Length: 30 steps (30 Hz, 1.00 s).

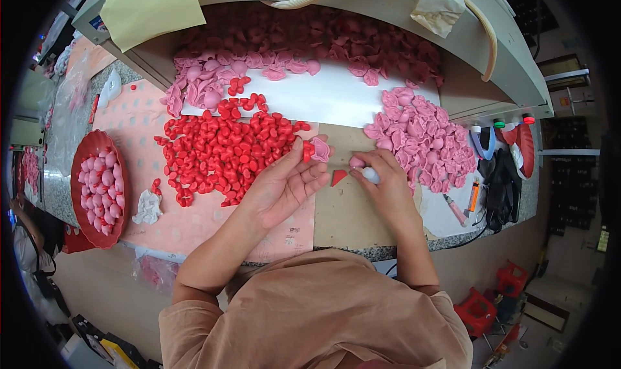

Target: Assembling small plastic toy parts by applying glue and joining red decorative pieces onto pink/white bases.

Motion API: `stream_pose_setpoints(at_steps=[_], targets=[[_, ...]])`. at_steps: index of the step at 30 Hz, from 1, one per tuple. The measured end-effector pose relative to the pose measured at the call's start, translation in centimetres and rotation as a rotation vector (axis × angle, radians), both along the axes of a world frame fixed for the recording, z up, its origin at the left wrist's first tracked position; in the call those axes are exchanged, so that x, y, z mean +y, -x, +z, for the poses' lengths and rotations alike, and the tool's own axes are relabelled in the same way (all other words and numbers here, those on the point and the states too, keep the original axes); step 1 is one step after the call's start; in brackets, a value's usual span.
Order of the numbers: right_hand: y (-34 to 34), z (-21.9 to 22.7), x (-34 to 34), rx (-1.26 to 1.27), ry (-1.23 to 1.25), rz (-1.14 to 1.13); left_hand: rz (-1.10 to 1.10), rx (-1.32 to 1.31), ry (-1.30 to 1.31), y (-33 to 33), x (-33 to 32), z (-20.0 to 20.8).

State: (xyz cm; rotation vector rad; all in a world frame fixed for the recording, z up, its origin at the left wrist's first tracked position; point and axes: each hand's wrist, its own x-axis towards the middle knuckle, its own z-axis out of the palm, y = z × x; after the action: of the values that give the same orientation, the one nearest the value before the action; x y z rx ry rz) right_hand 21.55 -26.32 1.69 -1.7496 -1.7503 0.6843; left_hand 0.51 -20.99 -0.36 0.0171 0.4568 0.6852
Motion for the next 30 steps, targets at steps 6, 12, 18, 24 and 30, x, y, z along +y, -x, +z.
stream_pose_setpoints(at_steps=[6,12,18,24,30], targets=[[-0.1,-0.5,0.2,-0.050,-0.084,-0.019,0.013,0.000,0.018,-0.2,-0.2,0.0],[1.2,2.2,1.2,0.568,0.062,-0.145,-0.001,0.064,-0.114,-0.2,-0.6,0.2],[3.0,2.6,1.6,0.630,0.018,-0.002,-0.017,0.116,-0.191,-0.6,-0.6,0.1],[3.0,2.0,1.7,0.448,-0.072,0.059,-0.006,0.129,-0.191,-0.5,-0.7,0.1],[3.0,1.9,1.7,0.441,-0.052,0.070,-0.002,0.146,-0.212,-0.6,-0.7,0.4]])
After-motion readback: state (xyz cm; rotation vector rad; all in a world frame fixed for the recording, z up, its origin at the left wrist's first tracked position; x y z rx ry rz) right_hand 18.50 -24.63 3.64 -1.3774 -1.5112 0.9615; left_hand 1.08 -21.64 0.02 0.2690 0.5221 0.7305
